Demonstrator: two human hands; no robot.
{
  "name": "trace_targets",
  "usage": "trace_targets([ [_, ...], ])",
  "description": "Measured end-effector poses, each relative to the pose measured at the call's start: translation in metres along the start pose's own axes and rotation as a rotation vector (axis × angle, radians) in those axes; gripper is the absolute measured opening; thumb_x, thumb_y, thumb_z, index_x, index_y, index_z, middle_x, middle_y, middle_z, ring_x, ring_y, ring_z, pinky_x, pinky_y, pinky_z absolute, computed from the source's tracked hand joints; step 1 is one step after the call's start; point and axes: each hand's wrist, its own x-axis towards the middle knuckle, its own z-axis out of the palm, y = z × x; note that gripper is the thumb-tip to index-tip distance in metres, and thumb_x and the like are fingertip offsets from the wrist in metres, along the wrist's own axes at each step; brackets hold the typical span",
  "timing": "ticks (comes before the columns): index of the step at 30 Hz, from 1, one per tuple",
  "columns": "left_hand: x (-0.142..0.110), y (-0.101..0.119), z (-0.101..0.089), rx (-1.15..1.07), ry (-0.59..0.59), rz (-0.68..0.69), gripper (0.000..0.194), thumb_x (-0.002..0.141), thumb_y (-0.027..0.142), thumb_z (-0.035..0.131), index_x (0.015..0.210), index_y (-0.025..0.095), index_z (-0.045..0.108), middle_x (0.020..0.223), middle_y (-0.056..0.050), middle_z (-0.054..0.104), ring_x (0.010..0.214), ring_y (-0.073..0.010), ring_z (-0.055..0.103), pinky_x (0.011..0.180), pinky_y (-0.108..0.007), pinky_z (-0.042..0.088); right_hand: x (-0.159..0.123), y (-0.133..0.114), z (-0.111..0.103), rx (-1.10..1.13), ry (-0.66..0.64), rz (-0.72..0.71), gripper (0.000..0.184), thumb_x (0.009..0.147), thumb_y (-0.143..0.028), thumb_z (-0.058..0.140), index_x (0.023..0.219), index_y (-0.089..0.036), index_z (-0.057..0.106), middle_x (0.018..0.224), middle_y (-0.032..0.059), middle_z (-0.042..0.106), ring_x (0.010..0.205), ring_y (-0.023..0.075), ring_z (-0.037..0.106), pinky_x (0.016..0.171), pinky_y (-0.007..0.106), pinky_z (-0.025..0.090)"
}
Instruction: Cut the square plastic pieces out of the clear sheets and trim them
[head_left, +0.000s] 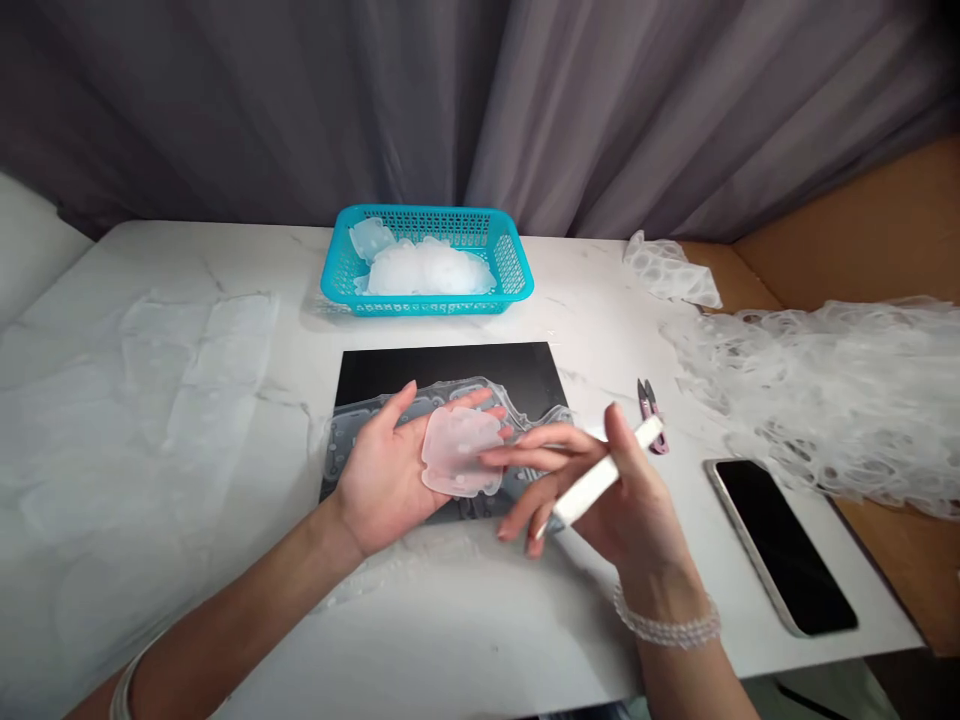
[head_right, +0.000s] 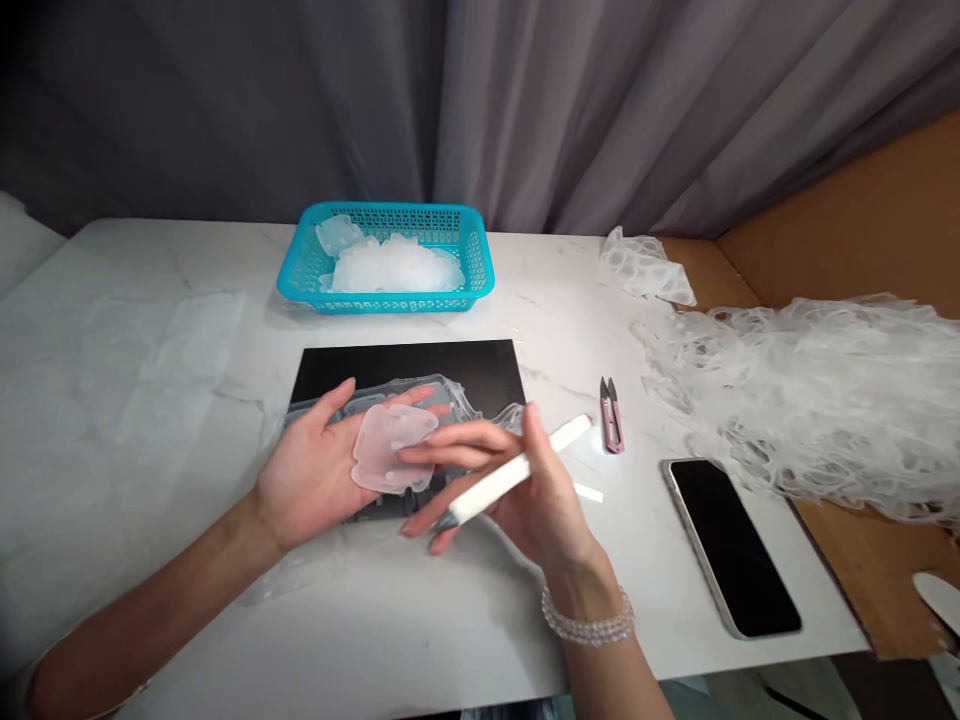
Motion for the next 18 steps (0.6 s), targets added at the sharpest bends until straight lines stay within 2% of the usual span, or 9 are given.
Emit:
trace_targets([
  [3, -0.001, 0.002, 0.002, -0.027, -0.03, 0.012, 0.064, 0.1, 0.053, 0.034, 0.143, 0.007, 0.049, 0.141, -0.02, 0.057, 0.125, -0.0327, 0.059, 0.103, -0.05, 0.047, -0.002, -0.008, -0.013, 0.032, 0.237, -0.137, 0.059, 0.1, -0.059, 0.032, 0.093, -0.019, 0.075, 0.097, 0.0132, 0.079, 0.066, 0.0218, 0.076, 0.052, 0.027, 0.056],
  [6, -0.003, 0.002, 0.003, -0.007, -0.014, 0.023, 0.065, 0.099, 0.054, 0.036, 0.142, 0.007, 0.05, 0.142, -0.019, 0.056, 0.131, -0.0342, 0.054, 0.106, -0.052, 0.046, -0.002, -0.011, -0.03, 0.139, 0.491, -0.258, 0.054, 0.102, -0.047, 0.033, 0.077, -0.019, 0.073, 0.077, 0.0096, 0.077, 0.055, 0.0142, 0.07, 0.049, 0.021, 0.054],
  [8, -0.004, 0.002, 0.004, 0.05, 0.009, 0.041, 0.062, 0.099, 0.053, 0.039, 0.14, 0.008, 0.052, 0.142, -0.019, 0.057, 0.132, -0.0343, 0.053, 0.106, -0.052, 0.046, -0.002, -0.011, -0.039, 0.213, 0.583, -0.293, 0.05, 0.101, -0.041, 0.036, 0.07, -0.02, 0.07, 0.072, 0.0077, 0.074, 0.05, 0.012, 0.065, 0.048, 0.021, 0.053],
  [11, -0.003, 0.008, 0.005, 0.258, 0.088, 0.168, 0.045, 0.097, 0.031, 0.05, 0.138, 0.012, 0.053, 0.141, -0.016, 0.059, 0.131, -0.0308, 0.055, 0.107, -0.049, 0.048, -0.003, -0.009, -0.045, 0.252, 0.615, -0.31, 0.043, 0.099, -0.038, 0.042, 0.069, -0.02, 0.067, 0.071, 0.0065, 0.071, 0.047, 0.0115, 0.06, 0.047, 0.024, 0.053],
  [13, 0.002, 0.024, 0.007, 0.466, 0.154, 0.366, 0.044, 0.093, 0.017, 0.054, 0.137, 0.015, 0.053, 0.137, -0.014, 0.062, 0.129, -0.0283, 0.057, 0.109, -0.048, 0.047, -0.003, -0.009, -0.045, 0.264, 0.617, -0.329, 0.041, 0.099, -0.039, 0.043, 0.07, -0.019, 0.066, 0.072, 0.0062, 0.07, 0.046, 0.0111, 0.058, 0.047, 0.024, 0.053],
  [14, 0.007, 0.037, 0.008, 0.593, 0.186, 0.515, 0.044, 0.092, 0.014, 0.055, 0.136, 0.015, 0.053, 0.135, -0.013, 0.064, 0.127, -0.0278, 0.059, 0.11, -0.048, 0.046, -0.003, -0.01, -0.044, 0.275, 0.623, -0.342, 0.043, 0.099, -0.039, 0.042, 0.07, -0.019, 0.065, 0.071, 0.0063, 0.07, 0.045, 0.0106, 0.057, 0.048, 0.024, 0.053],
  [15, 0.015, 0.053, 0.01, 0.716, 0.214, 0.676, 0.044, 0.093, 0.015, 0.054, 0.137, 0.015, 0.052, 0.133, -0.012, 0.065, 0.126, -0.0274, 0.059, 0.11, -0.049, 0.045, -0.003, -0.011, -0.044, 0.291, 0.635, -0.357, 0.045, 0.1, -0.039, 0.039, 0.069, -0.019, 0.064, 0.071, 0.0064, 0.07, 0.045, 0.0101, 0.056, 0.047, 0.023, 0.052],
  [17, 0.034, 0.093, 0.014, 1.027, 0.281, 1.109, 0.044, 0.095, 0.017, 0.05, 0.139, 0.013, 0.048, 0.134, -0.008, 0.065, 0.128, -0.0257, 0.058, 0.11, -0.049, 0.045, -0.004, -0.014, -0.042, 0.322, 0.666, -0.381, 0.051, 0.102, -0.038, 0.031, 0.067, -0.018, 0.063, 0.07, 0.0068, 0.07, 0.044, 0.0091, 0.055, 0.047, 0.022, 0.05],
  [18, 0.045, 0.113, 0.017, 1.072, 0.296, 1.217, 0.046, 0.095, 0.018, 0.051, 0.141, 0.016, 0.046, 0.141, 0.0, 0.059, 0.136, -0.0229, 0.049, 0.117, -0.046, 0.037, -0.004, -0.016, -0.042, 0.334, 0.685, -0.393, 0.054, 0.102, -0.037, 0.028, 0.066, -0.018, 0.063, 0.07, 0.0069, 0.07, 0.044, 0.0087, 0.055, 0.047, 0.021, 0.049],
])
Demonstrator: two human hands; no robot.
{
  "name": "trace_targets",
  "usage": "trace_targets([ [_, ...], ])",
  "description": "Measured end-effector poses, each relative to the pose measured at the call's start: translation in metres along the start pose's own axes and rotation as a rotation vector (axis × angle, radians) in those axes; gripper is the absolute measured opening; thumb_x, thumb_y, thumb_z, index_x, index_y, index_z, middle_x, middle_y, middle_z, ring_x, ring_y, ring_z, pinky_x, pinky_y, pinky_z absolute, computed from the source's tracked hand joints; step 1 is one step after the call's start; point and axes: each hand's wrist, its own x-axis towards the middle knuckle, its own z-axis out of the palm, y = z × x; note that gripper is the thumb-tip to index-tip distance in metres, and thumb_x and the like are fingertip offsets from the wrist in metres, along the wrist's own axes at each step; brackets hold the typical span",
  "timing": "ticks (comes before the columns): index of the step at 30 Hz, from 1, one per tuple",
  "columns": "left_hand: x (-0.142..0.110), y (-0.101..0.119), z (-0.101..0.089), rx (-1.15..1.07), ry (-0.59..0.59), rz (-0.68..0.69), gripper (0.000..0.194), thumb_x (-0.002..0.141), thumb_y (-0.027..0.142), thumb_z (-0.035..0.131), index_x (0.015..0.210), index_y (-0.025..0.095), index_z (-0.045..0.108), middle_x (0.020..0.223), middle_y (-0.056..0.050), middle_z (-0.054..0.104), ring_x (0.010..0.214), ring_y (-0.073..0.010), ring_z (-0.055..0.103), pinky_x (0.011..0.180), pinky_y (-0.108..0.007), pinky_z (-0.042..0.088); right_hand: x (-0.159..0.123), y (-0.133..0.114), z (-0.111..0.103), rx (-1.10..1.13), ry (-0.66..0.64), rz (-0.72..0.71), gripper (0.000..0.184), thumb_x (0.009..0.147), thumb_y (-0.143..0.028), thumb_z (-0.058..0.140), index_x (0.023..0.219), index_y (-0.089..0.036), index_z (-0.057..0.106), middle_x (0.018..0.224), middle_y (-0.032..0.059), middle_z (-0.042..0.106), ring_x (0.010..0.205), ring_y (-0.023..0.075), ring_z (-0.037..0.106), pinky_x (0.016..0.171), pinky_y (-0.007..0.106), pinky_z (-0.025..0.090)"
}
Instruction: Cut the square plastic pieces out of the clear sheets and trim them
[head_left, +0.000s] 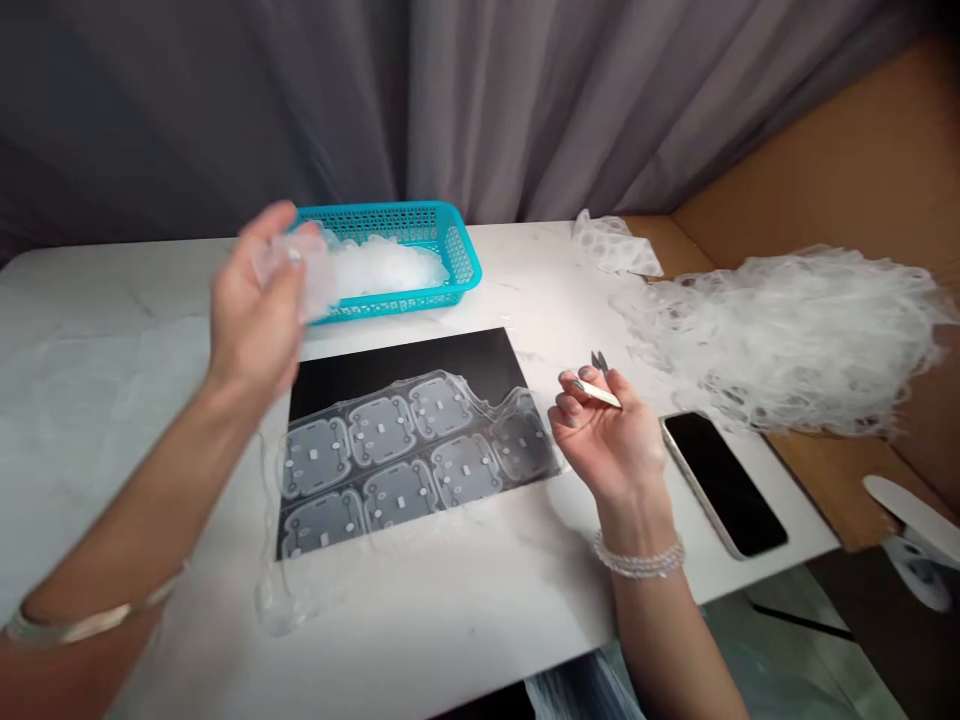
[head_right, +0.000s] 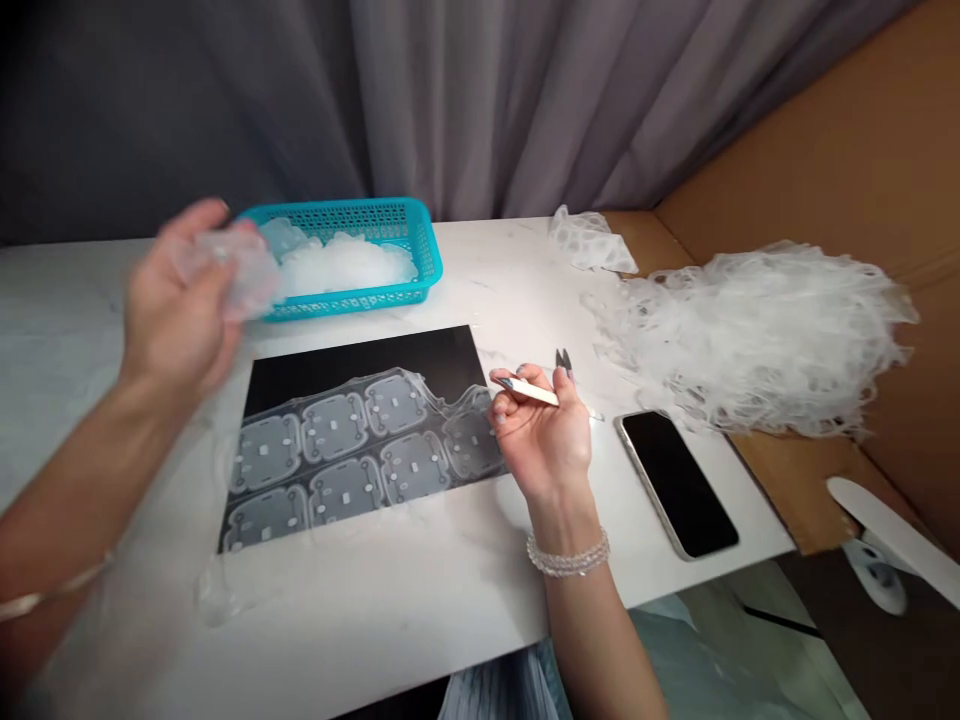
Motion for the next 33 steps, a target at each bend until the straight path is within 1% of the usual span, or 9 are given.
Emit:
trace_targets([
  [1, 0.02, -0.006, -0.001, 0.056, -0.012, 0.06, 0.047, 0.095, 0.018, 0.052, 0.142, 0.019, 0.045, 0.146, 0.008, 0.053, 0.142, -0.0204, 0.04, 0.123, -0.042, 0.026, 0.0, -0.002, 0.0, 0.01, 0.022, -0.01, 0.055, 0.103, -0.036, 0.025, 0.065, -0.018, 0.062, 0.069, 0.007, 0.07, 0.044, 0.0084, 0.055, 0.047, 0.021, 0.048],
  [3, 0.045, -0.017, 0.0, 0.436, -0.18, 0.175, 0.06, 0.094, 0.027, 0.054, 0.15, 0.022, 0.034, 0.156, 0.015, 0.037, 0.15, -0.0226, 0.021, 0.126, -0.043, 0.012, 0.001, -0.005, -0.002, 0.03, 0.064, -0.035, 0.057, 0.103, -0.036, 0.023, 0.065, -0.018, 0.061, 0.069, 0.007, 0.07, 0.044, 0.0086, 0.055, 0.048, 0.021, 0.048],
  [6, 0.035, -0.029, 0.01, 0.628, -0.358, 0.216, 0.075, 0.086, 0.033, 0.065, 0.152, 0.02, 0.032, 0.165, 0.01, 0.019, 0.153, -0.0305, -0.001, 0.125, -0.051, -0.002, 0.002, -0.011, -0.009, 0.032, 0.105, -0.118, 0.055, 0.102, -0.037, 0.023, 0.067, -0.019, 0.062, 0.074, 0.0081, 0.072, 0.049, 0.0104, 0.059, 0.049, 0.023, 0.048],
  [8, 0.004, -0.033, 0.022, 0.565, -0.506, 0.265, 0.065, 0.085, 0.031, 0.066, 0.146, 0.021, 0.046, 0.165, 0.002, 0.024, 0.154, -0.0304, 0.007, 0.125, -0.051, 0.0, 0.003, -0.015, -0.016, -0.008, 0.094, -0.207, 0.051, 0.1, -0.042, 0.027, 0.07, -0.02, 0.062, 0.08, 0.0089, 0.074, 0.056, 0.0127, 0.063, 0.051, 0.025, 0.048],
  [11, -0.044, -0.036, 0.046, 0.532, -0.87, 0.282, 0.042, 0.088, 0.031, 0.062, 0.129, 0.022, 0.064, 0.15, -0.009, 0.049, 0.145, -0.0309, 0.033, 0.123, -0.049, 0.016, 0.003, -0.02, -0.024, -0.042, 0.094, -0.32, 0.048, 0.098, -0.047, 0.03, 0.073, -0.021, 0.062, 0.086, 0.0095, 0.075, 0.063, 0.0155, 0.066, 0.05, 0.026, 0.047],
  [15, -0.063, -0.042, 0.07, 0.74, -1.113, 0.393, 0.033, 0.097, 0.032, 0.046, 0.12, 0.021, 0.066, 0.116, -0.012, 0.064, 0.114, -0.0284, 0.055, 0.101, -0.044, 0.04, 0.004, -0.022, -0.028, -0.048, 0.098, -0.352, 0.049, 0.097, -0.047, 0.029, 0.074, -0.021, 0.063, 0.085, 0.0097, 0.075, 0.063, 0.0163, 0.067, 0.05, 0.026, 0.046],
  [21, -0.051, -0.06, 0.084, 0.835, -1.014, 0.397, 0.032, 0.102, 0.033, 0.033, 0.094, 0.019, 0.06, 0.097, -0.009, 0.063, 0.096, -0.0246, 0.056, 0.088, -0.038, 0.04, 0.001, -0.025, -0.038, -0.069, 0.11, -0.277, 0.049, 0.098, -0.048, 0.028, 0.075, -0.021, 0.062, 0.084, 0.0094, 0.074, 0.061, 0.0165, 0.065, 0.051, 0.027, 0.046],
  [29, -0.053, -0.067, 0.098, 0.954, -0.884, 0.303, 0.031, 0.104, 0.033, 0.026, 0.105, 0.019, 0.054, 0.08, -0.006, 0.064, 0.076, -0.024, 0.064, 0.07, -0.032, 0.039, -0.019, -0.03, -0.056, -0.178, 0.08, -0.286, 0.053, 0.096, -0.061, 0.033, 0.077, -0.023, 0.064, 0.059, 0.0034, 0.061, 0.053, 0.0169, 0.06, 0.05, 0.028, 0.048],
  [33, -0.039, -0.069, 0.108, 1.03, -0.863, 0.302, 0.03, 0.104, 0.034, 0.028, 0.114, 0.021, 0.054, 0.066, -0.003, 0.061, 0.063, -0.024, 0.064, 0.062, -0.029, 0.035, -0.026, -0.031, -0.058, -0.252, 0.047, -0.289, 0.054, 0.093, -0.068, 0.039, 0.077, -0.023, 0.064, 0.055, 0.0023, 0.06, 0.05, 0.0165, 0.059, 0.049, 0.029, 0.049],
])
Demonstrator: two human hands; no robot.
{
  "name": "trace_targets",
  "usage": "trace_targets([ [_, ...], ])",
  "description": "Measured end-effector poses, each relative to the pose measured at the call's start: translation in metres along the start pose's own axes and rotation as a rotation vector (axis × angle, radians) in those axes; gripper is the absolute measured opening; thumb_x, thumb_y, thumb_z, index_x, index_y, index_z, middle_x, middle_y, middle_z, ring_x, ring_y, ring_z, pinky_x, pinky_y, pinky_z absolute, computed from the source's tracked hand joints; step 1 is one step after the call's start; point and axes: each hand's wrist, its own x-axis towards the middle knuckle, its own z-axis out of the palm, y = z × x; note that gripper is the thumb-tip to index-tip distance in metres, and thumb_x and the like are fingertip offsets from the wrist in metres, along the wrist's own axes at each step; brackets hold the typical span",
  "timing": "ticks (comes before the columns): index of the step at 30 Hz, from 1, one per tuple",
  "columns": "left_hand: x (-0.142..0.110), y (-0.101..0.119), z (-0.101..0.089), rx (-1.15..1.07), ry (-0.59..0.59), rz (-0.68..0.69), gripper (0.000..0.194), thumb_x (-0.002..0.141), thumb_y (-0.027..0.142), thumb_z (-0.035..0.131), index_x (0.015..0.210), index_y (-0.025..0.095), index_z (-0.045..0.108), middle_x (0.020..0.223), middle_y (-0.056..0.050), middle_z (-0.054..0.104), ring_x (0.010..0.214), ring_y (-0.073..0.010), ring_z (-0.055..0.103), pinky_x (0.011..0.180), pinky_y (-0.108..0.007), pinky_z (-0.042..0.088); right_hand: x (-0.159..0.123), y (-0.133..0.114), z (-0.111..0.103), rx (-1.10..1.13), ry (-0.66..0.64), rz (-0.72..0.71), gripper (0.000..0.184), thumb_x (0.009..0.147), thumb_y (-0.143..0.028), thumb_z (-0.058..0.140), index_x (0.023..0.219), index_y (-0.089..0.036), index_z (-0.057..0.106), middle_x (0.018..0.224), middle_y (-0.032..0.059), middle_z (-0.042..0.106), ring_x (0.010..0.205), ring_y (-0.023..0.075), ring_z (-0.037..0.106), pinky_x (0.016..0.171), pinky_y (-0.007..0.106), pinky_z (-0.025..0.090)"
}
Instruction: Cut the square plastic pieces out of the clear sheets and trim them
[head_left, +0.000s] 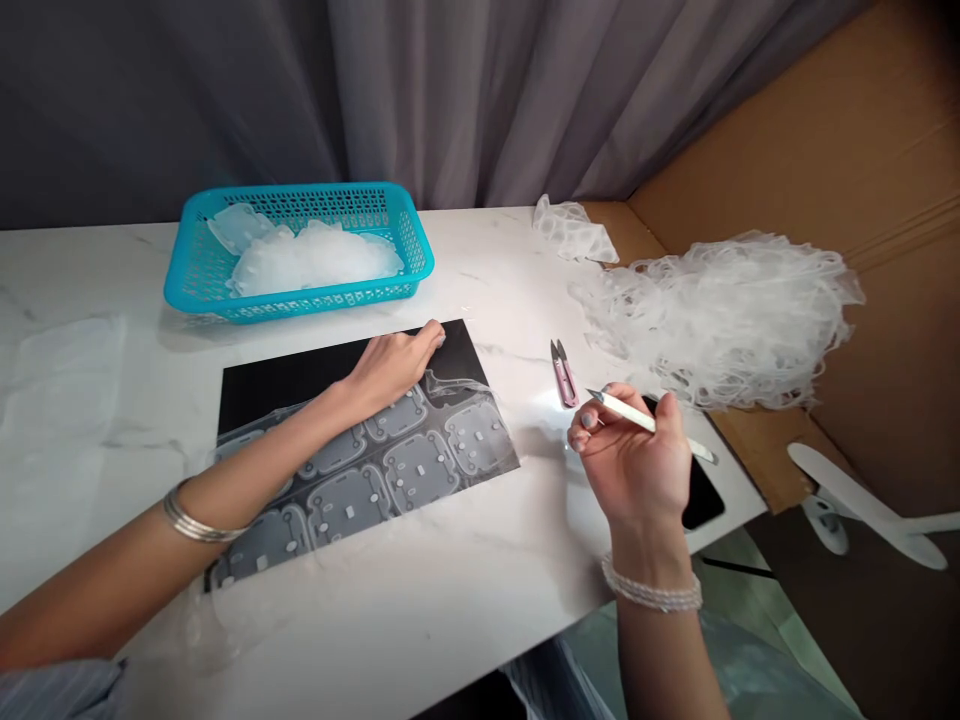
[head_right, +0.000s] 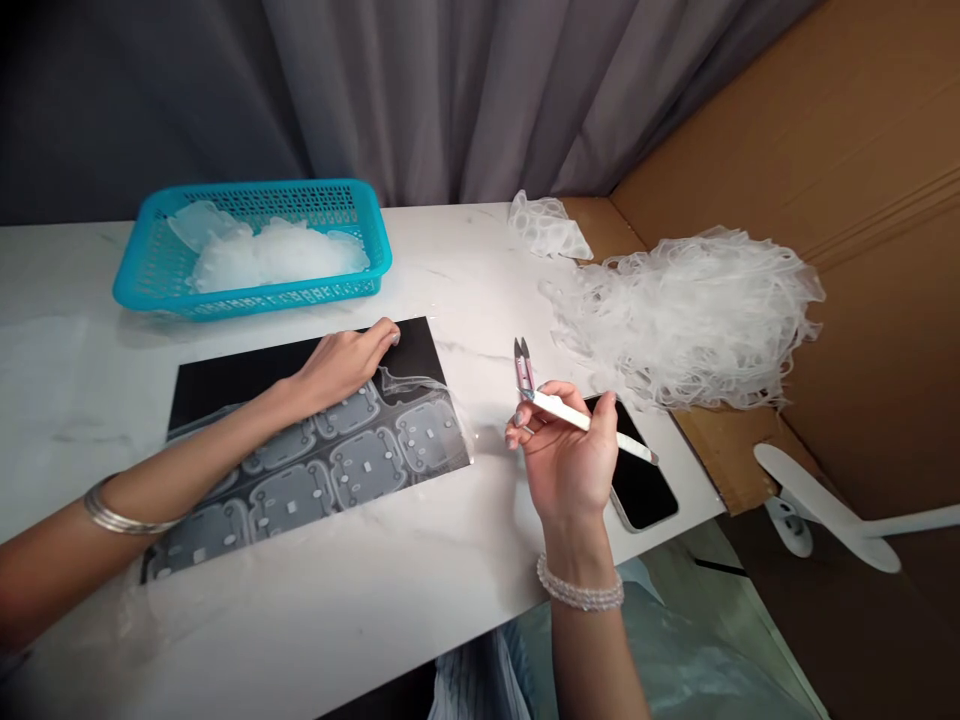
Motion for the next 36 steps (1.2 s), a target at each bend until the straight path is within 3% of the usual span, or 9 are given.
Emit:
trace_targets([
  [6, 0.034, -0.009, -0.014, 0.055, 0.059, 0.002, 0.033, 0.102, 0.03, 0.032, 0.113, 0.017, 0.06, 0.083, -0.012, 0.067, 0.084, -0.0299, 0.066, 0.072, -0.035, 0.041, -0.004, 0.005, 0.011, -0.118, 0.017, -0.056, 0.056, 0.091, -0.07, 0.045, 0.078, -0.02, 0.065, 0.056, 0.0004, 0.057, 0.051, 0.0156, 0.062, 0.046, 0.025, 0.049],
  [11, 0.019, 0.001, -0.02, 0.016, 0.061, 0.137, 0.034, 0.1, 0.032, 0.037, 0.112, 0.013, 0.063, 0.111, -0.017, 0.064, 0.112, -0.0324, 0.055, 0.093, -0.042, 0.04, -0.009, 0.015, 0.026, -0.299, 0.056, -0.043, 0.032, 0.089, -0.049, 0.064, 0.092, -0.017, 0.069, 0.07, 0.0012, 0.062, 0.064, 0.0151, 0.066, 0.049, 0.022, 0.051],
  [15, 0.005, -0.003, -0.02, -0.047, -0.047, 0.233, 0.029, 0.09, 0.039, 0.058, 0.108, 0.018, 0.065, 0.108, -0.012, 0.064, 0.105, -0.0294, 0.058, 0.09, -0.039, 0.042, -0.012, 0.021, 0.029, -0.337, 0.029, -0.045, 0.026, 0.092, -0.043, 0.061, 0.099, -0.019, 0.069, 0.071, 0.001, 0.063, 0.066, 0.0154, 0.066, 0.052, 0.023, 0.051],
  [19, 0.011, -0.011, -0.023, -0.115, -0.111, 0.212, 0.019, 0.093, 0.023, 0.048, 0.097, 0.019, 0.066, 0.099, -0.008, 0.069, 0.089, -0.0225, 0.062, 0.076, -0.032, 0.043, -0.014, 0.022, 0.032, -0.346, 0.016, -0.03, 0.026, 0.092, -0.042, 0.06, 0.099, -0.019, 0.069, 0.07, 0.0015, 0.064, 0.067, 0.0158, 0.065, 0.053, 0.024, 0.052],
  [22, 0.024, -0.006, -0.026, -0.144, -0.067, 0.119, 0.02, 0.091, 0.017, 0.046, 0.092, 0.017, 0.067, 0.088, -0.01, 0.069, 0.081, -0.0231, 0.063, 0.07, -0.032, 0.043, -0.015, 0.021, 0.033, -0.359, 0.007, -0.03, 0.027, 0.092, -0.043, 0.061, 0.098, -0.019, 0.07, 0.071, 0.0016, 0.064, 0.067, 0.0155, 0.065, 0.053, 0.024, 0.052],
  [25, 0.041, 0.007, -0.028, -0.188, 0.029, 0.014, 0.03, 0.091, 0.012, 0.041, 0.111, 0.011, 0.064, 0.082, -0.011, 0.069, 0.078, -0.0241, 0.065, 0.07, -0.033, 0.046, -0.015, 0.02, 0.033, -0.391, 0.011, -0.059, 0.028, 0.092, -0.045, 0.062, 0.101, -0.02, 0.07, 0.073, 0.0023, 0.068, 0.069, 0.016, 0.067, 0.053, 0.023, 0.052],
  [29, 0.058, 0.021, -0.032, -0.277, 0.118, 0.012, 0.058, 0.09, 0.001, 0.032, 0.147, 0.009, 0.037, 0.104, -0.013, 0.071, 0.088, -0.0211, 0.069, 0.077, -0.033, 0.052, -0.017, 0.021, 0.036, -0.591, 0.048, -0.119, 0.032, 0.091, -0.047, 0.064, 0.108, -0.02, 0.071, 0.089, 0.007, 0.075, 0.085, 0.0203, 0.072, 0.066, 0.028, 0.058],
  [32, 0.044, 0.025, -0.037, -0.327, 0.191, 0.191, 0.056, 0.09, 0.0, 0.035, 0.145, 0.01, 0.043, 0.133, -0.014, 0.063, 0.115, -0.0213, 0.063, 0.097, -0.034, 0.049, -0.018, 0.026, 0.038, -0.779, 0.039, -0.146, 0.036, 0.091, -0.048, 0.063, 0.111, -0.02, 0.071, 0.095, 0.0083, 0.077, 0.08, 0.0212, 0.074, 0.074, 0.035, 0.059],
  [36, -0.024, 0.031, -0.035, -0.178, 0.123, 0.294, 0.04, 0.095, 0.006, 0.037, 0.13, 0.008, 0.058, 0.13, -0.016, 0.065, 0.12, -0.0246, 0.062, 0.102, -0.038, 0.048, -0.014, 0.038, 0.039, -0.948, -0.074, -0.209, 0.029, 0.091, -0.045, 0.064, 0.105, -0.021, 0.072, 0.097, 0.0068, 0.077, 0.082, 0.0216, 0.073, 0.078, 0.035, 0.056],
])
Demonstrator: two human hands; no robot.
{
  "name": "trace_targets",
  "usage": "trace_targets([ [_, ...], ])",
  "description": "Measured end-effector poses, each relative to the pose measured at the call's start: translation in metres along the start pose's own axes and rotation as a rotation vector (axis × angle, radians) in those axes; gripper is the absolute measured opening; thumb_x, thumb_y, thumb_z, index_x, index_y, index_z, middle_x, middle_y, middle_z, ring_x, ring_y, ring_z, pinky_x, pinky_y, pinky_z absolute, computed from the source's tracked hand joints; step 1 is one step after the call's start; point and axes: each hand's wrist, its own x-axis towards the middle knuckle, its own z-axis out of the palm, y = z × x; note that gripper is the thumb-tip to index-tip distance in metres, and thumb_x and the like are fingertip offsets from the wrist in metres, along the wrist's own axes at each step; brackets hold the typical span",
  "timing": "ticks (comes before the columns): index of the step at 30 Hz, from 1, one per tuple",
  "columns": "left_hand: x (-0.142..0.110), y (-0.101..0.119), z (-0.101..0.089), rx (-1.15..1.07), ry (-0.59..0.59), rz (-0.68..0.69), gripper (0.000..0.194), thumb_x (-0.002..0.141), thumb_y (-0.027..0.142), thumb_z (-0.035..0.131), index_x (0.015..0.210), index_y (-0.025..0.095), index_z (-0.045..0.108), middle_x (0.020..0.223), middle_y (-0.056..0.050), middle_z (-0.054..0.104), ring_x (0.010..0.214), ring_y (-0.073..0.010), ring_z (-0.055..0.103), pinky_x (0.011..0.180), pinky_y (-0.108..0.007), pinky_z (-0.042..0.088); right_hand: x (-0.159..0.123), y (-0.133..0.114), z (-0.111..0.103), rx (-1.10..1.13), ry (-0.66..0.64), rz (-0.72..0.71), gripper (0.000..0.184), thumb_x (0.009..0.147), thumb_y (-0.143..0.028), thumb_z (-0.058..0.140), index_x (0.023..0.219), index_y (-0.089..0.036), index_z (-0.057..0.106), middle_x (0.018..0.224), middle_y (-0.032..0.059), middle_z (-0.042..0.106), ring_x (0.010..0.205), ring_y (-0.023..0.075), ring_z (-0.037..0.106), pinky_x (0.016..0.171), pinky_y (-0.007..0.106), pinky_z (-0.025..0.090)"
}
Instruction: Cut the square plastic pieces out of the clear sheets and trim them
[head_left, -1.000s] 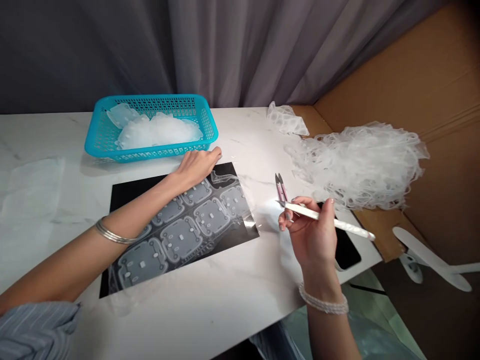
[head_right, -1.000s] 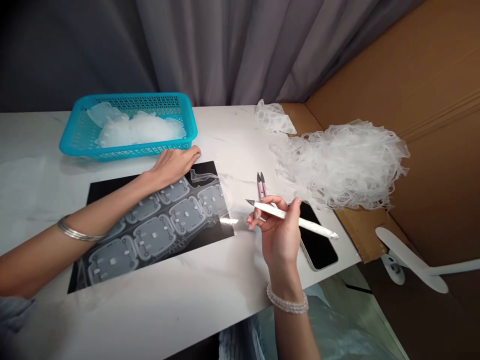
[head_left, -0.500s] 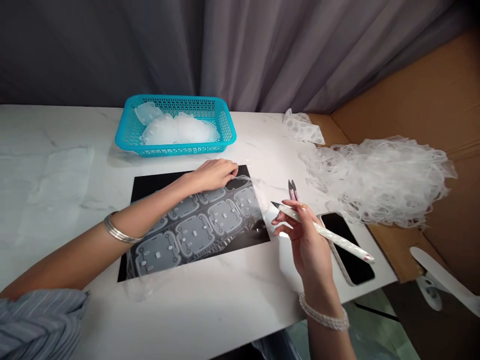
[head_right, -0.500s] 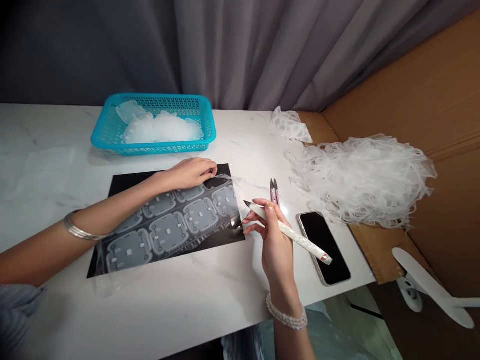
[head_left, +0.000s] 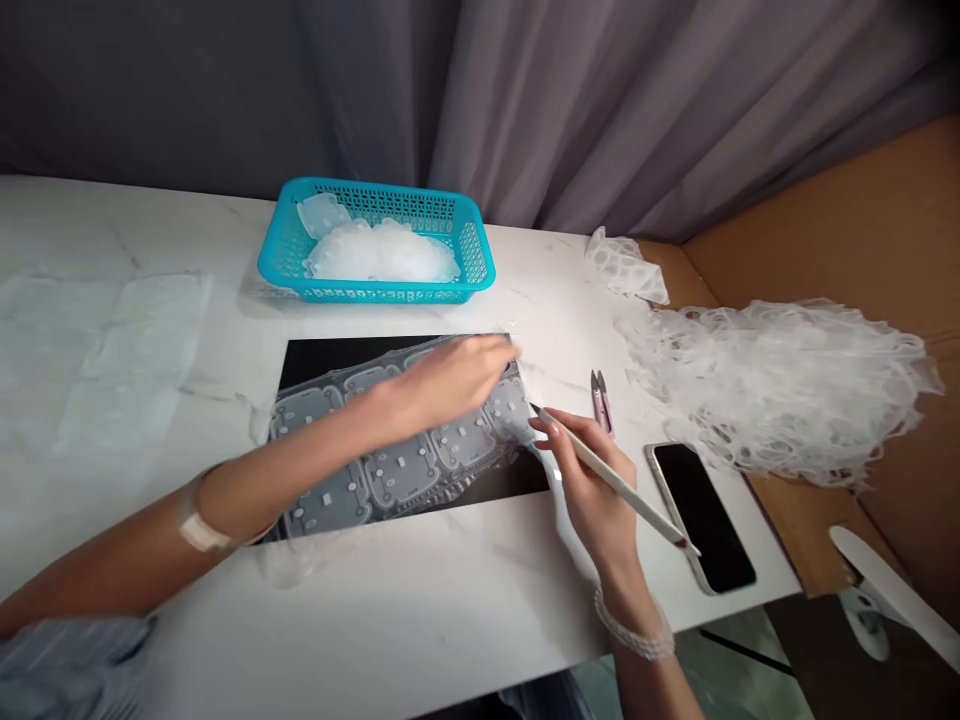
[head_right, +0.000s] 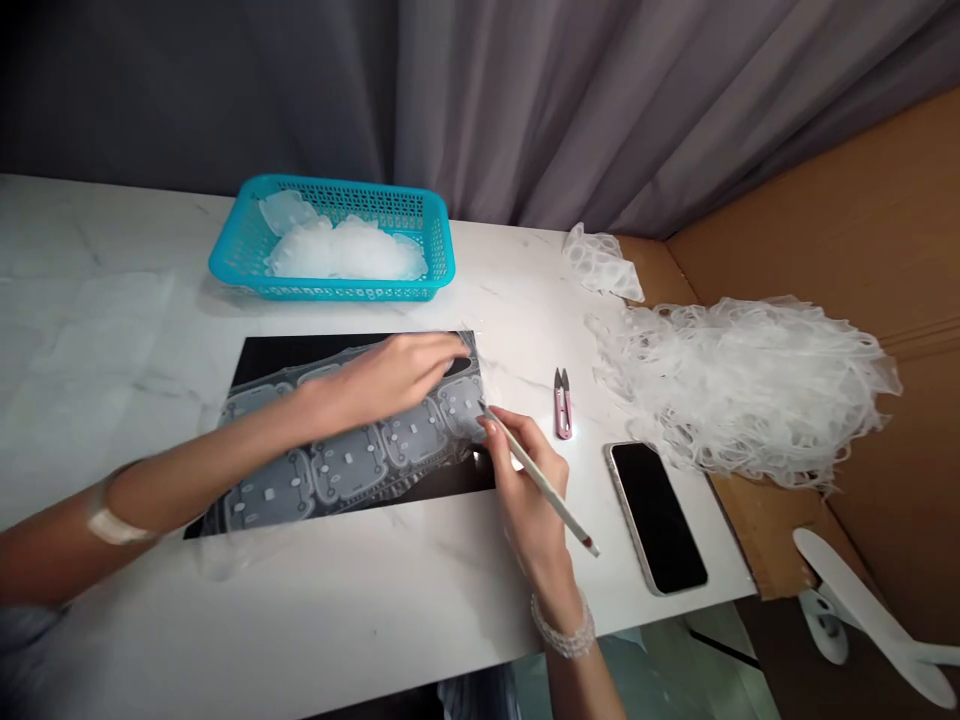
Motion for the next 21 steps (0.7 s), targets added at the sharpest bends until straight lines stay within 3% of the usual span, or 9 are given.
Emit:
trace_targets([
  [3, -0.053, 0.02, 0.011, 0.165, -0.118, 0.052, 0.036, 0.097, 0.012, 0.041, 0.128, 0.006, 0.058, 0.135, -0.02, 0.061, 0.127, -0.0299, 0.057, 0.106, -0.043, 0.045, 0.002, 0.003, 0.009, -0.09, -0.132, -0.084, 0.024, 0.094, -0.041, 0.061, 0.1, -0.021, 0.072, 0.093, 0.0053, 0.076, 0.086, 0.021, 0.072, 0.077, 0.032, 0.054],
  [6, -0.08, 0.03, 0.028, 0.278, -0.113, 0.05, 0.04, 0.098, 0.019, 0.043, 0.135, 0.006, 0.052, 0.144, -0.022, 0.053, 0.135, -0.0334, 0.048, 0.113, -0.047, 0.037, 0.0, 0.0, 0.017, -0.142, -0.201, -0.142, 0.023, 0.097, -0.037, 0.055, 0.101, -0.02, 0.071, 0.095, 0.0055, 0.076, 0.084, 0.0193, 0.071, 0.074, 0.03, 0.053],
  [10, -0.081, 0.03, 0.038, 0.3, -0.128, 0.024, 0.042, 0.097, 0.023, 0.046, 0.138, 0.011, 0.05, 0.15, -0.02, 0.047, 0.138, -0.0333, 0.044, 0.114, -0.048, 0.034, -0.002, -0.006, 0.026, -0.2, -0.206, -0.193, 0.021, 0.098, -0.033, 0.054, 0.101, -0.019, 0.07, 0.097, 0.0055, 0.076, 0.083, 0.0179, 0.07, 0.074, 0.028, 0.052],
  [21, -0.08, 0.031, 0.031, 0.312, -0.151, 0.024, 0.037, 0.098, 0.024, 0.042, 0.132, 0.014, 0.054, 0.148, -0.014, 0.05, 0.136, -0.0301, 0.045, 0.112, -0.046, 0.035, 0.001, -0.002, 0.037, -0.444, -0.154, -0.384, 0.015, 0.099, -0.02, 0.051, 0.093, -0.019, 0.064, 0.084, 0.0039, 0.069, 0.069, 0.0157, 0.062, 0.066, 0.028, 0.046],
])
